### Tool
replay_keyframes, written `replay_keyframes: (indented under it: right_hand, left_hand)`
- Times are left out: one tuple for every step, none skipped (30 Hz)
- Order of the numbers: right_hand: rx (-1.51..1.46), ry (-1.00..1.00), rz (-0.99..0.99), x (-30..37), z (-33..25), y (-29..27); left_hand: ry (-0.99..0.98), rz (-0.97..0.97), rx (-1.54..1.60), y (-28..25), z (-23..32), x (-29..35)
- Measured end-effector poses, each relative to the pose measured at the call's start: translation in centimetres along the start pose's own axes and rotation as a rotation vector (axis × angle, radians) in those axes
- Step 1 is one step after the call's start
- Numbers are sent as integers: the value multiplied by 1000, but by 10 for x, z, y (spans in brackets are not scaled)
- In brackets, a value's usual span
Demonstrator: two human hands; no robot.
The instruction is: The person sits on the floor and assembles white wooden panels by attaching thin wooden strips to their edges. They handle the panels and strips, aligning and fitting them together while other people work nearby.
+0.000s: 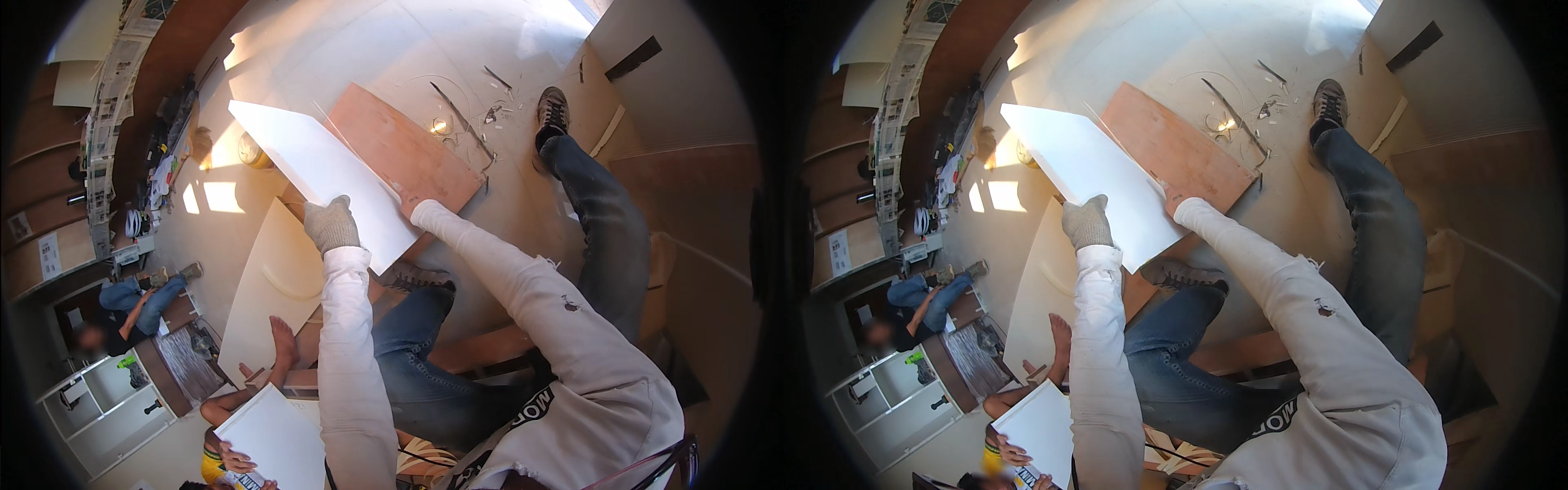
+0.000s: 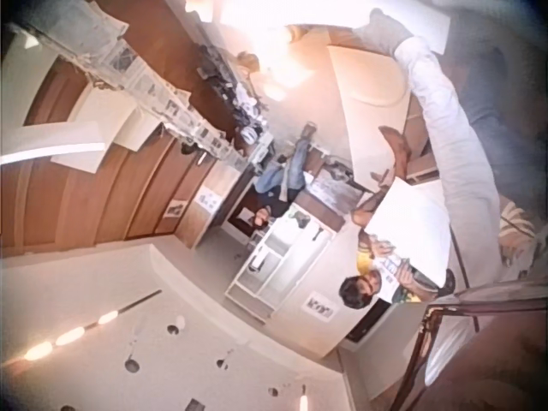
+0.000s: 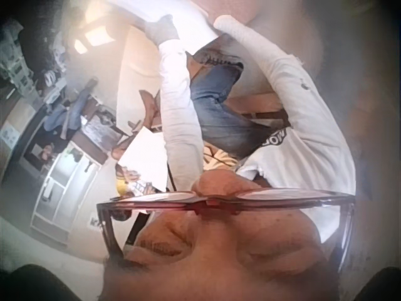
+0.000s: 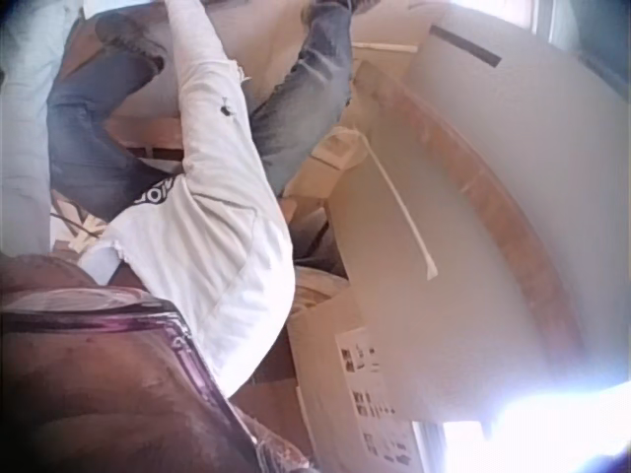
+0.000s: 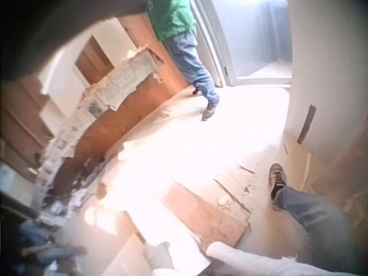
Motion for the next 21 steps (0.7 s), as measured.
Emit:
replay_keyframes:
  right_hand:
    - [23,-24,-11,-13,-10,-6]
    - [28,-38,-26,-24,-19,-10]
    - [13,-28,-53,-33,-25,-12]
    - [-1,-18,-78,-40,-30,-13]
    - [-20,-7,-104,-46,-32,-15]
    - [-31,1,-122,-51,-34,-15]
    - [-41,8,-145,-53,-35,-15]
    - [-50,11,-169,-55,-37,-13]
    - [-53,22,-186,-57,-36,-11]
    - [-57,27,-199,-59,-35,-10]
    - [-60,29,-214,-60,-33,-10]
    - [-69,32,-226,-60,-34,-9]
    - [-78,38,-236,-60,-33,-9]
    - [-91,44,-249,-60,-32,-10]
    - [-105,49,-258,-58,-31,-11]
    - [-111,54,-269,-58,-30,-12]
    - [-101,46,-282,-58,-31,-12]
    - [-107,47,-292,-59,-29,-12]
    - [-53,9,-307,-58,-30,-10]
    - [2,-26,-320,-56,-28,-9]
    - [59,-63,-330,-56,-28,-8]
  left_hand:
    - [-3,20,-50,-1,0,0]
    - [-5,38,-101,-2,-1,-1]
    - [-15,30,-52,0,-4,-2]
    - [-26,22,-5,0,-6,-2]
    - [-35,13,42,2,-8,-3]
    - [-28,15,57,2,-9,-5]
    - [-20,17,72,3,-10,-6]
    - [-11,19,87,3,-11,-7]
    - [-18,7,105,4,-9,-5]
    - [-24,-5,123,4,-7,-2]
    - [-31,-18,141,3,-5,0]
    - [-34,-8,113,3,-5,0]
    - [-38,1,86,2,-5,-1]
    - [-42,11,58,1,-6,-2]
    - [-16,20,73,2,-7,-3]
    - [9,30,89,3,-7,-3]
    - [34,40,105,3,-8,-4]
    - [18,34,99,4,-6,-3]
    - [1,29,94,3,-3,0]
    - [-15,24,89,2,-2,1]
    - [-19,22,75,2,-1,1]
Point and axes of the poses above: each hand's wrist, its own x-axis away from the middle knuckle, its own y-axis out of the palm, z = x × y, the point moved 4 cm from there along -x, towards the middle knuckle, and after that the axes turned 12 degrees about -y, right-handed, at the moved point
